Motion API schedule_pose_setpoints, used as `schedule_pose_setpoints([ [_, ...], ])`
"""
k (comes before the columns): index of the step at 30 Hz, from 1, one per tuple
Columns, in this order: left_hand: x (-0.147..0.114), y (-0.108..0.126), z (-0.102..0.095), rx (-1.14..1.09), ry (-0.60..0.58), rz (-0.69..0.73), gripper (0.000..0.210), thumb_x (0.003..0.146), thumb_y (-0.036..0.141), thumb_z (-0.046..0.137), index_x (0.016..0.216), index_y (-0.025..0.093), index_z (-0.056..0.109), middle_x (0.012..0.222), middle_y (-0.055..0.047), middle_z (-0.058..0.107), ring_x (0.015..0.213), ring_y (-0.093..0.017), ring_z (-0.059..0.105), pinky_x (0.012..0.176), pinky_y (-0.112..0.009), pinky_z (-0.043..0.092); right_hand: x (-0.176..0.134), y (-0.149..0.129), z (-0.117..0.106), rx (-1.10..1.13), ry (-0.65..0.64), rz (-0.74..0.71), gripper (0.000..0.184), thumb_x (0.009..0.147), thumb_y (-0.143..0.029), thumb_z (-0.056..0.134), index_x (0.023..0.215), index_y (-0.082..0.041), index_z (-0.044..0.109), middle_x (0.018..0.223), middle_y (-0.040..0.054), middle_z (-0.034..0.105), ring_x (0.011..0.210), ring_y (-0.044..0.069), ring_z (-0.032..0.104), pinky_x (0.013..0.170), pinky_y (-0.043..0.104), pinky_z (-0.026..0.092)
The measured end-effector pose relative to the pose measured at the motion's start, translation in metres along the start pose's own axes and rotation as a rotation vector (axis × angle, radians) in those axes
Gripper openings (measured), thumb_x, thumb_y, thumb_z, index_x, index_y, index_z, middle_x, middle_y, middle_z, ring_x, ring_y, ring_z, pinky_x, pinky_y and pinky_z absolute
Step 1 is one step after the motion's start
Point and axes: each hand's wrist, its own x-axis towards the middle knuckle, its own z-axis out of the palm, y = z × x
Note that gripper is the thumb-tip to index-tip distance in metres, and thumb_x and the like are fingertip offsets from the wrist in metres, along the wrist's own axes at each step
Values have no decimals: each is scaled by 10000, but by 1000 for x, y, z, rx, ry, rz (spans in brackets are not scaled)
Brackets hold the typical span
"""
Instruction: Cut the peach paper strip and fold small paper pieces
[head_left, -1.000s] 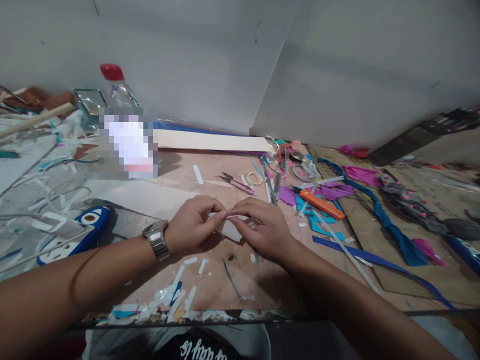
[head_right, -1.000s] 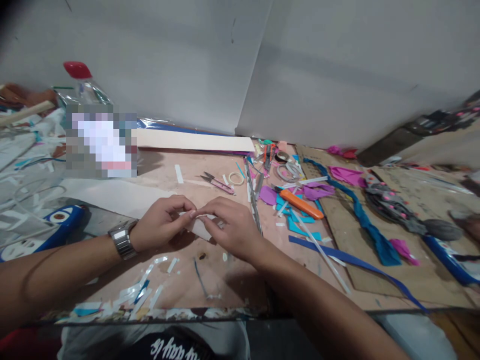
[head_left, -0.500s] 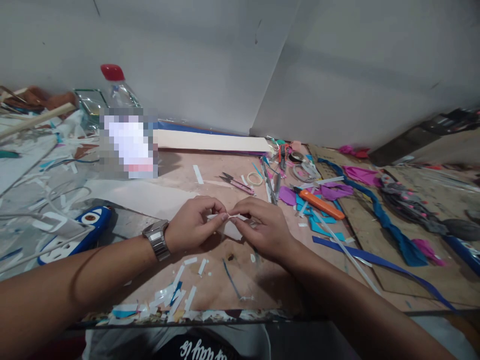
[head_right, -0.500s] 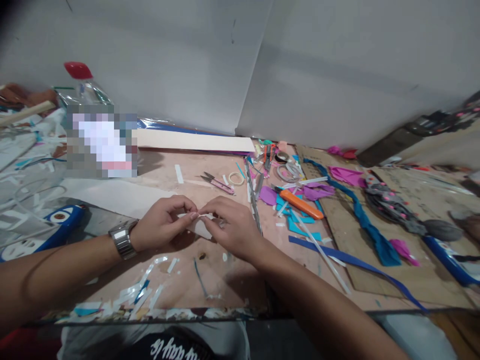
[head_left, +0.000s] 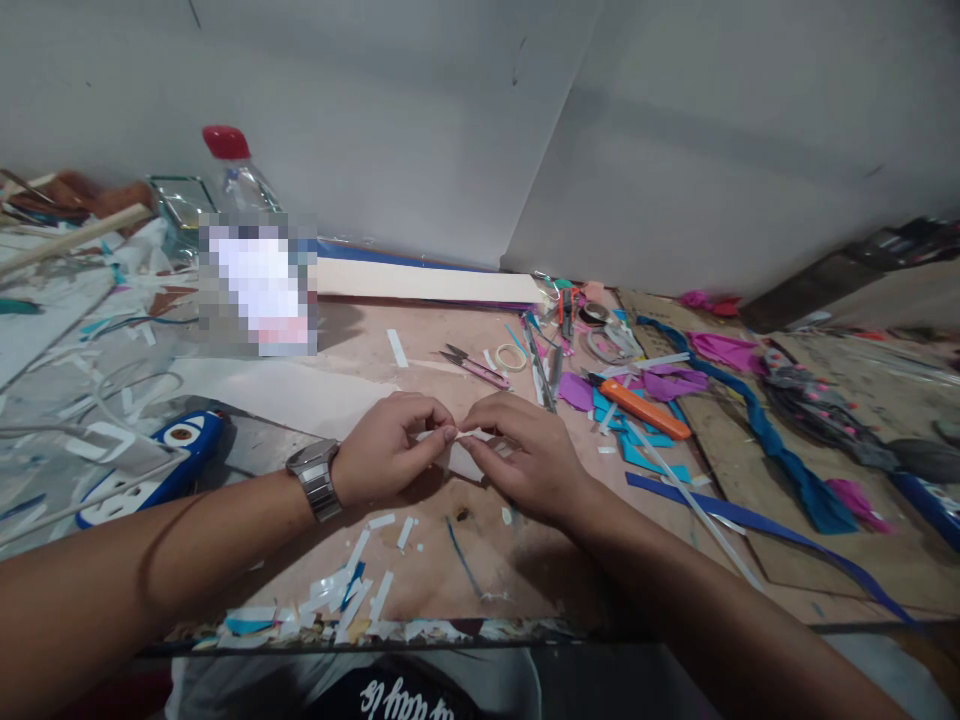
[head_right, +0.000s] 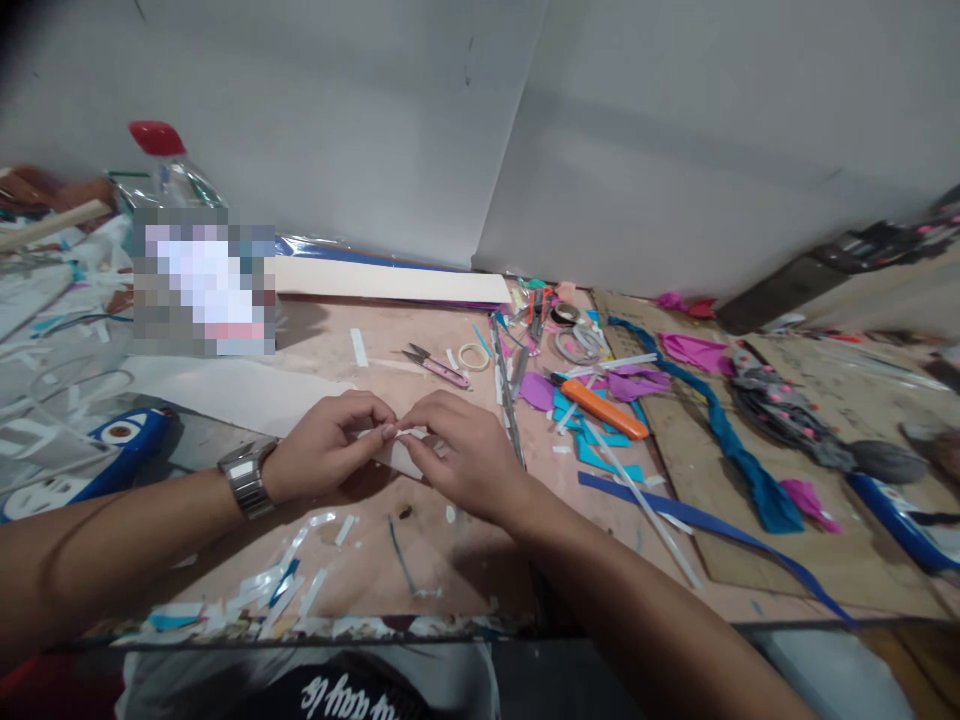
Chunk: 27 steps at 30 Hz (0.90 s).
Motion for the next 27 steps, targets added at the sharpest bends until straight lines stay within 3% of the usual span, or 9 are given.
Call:
schedule_pose_setpoints([
  [6,0,1,0,-16,16,-27,156,952,251,589,841,177,671,776,1,693,732,-144,614,731,-274,457,1,-3,-2,-9,35,-29,74,961,-176,659,1013,-220,687,953,53,726,907,192,691,835,335,556],
  [21,-1,0,0,8,-12,-3,219,983,320,578,867,178,698,782,-12,708,724,-145,630,707,-271,466,1,2,-1,-40,-30,-55,128,970,-170,632,1041,-208,731,950,61,752,882,185,713,801,316,568],
  [27,0,0,0,-8,-20,-15,225,995,332,584,881,176,701,787,-8,713,727,-141,628,713,-268,459,1,2,-1,-47,-17,-12,90,982,-196,647,991,-197,736,915,56,753,853,178,711,794,309,552],
])
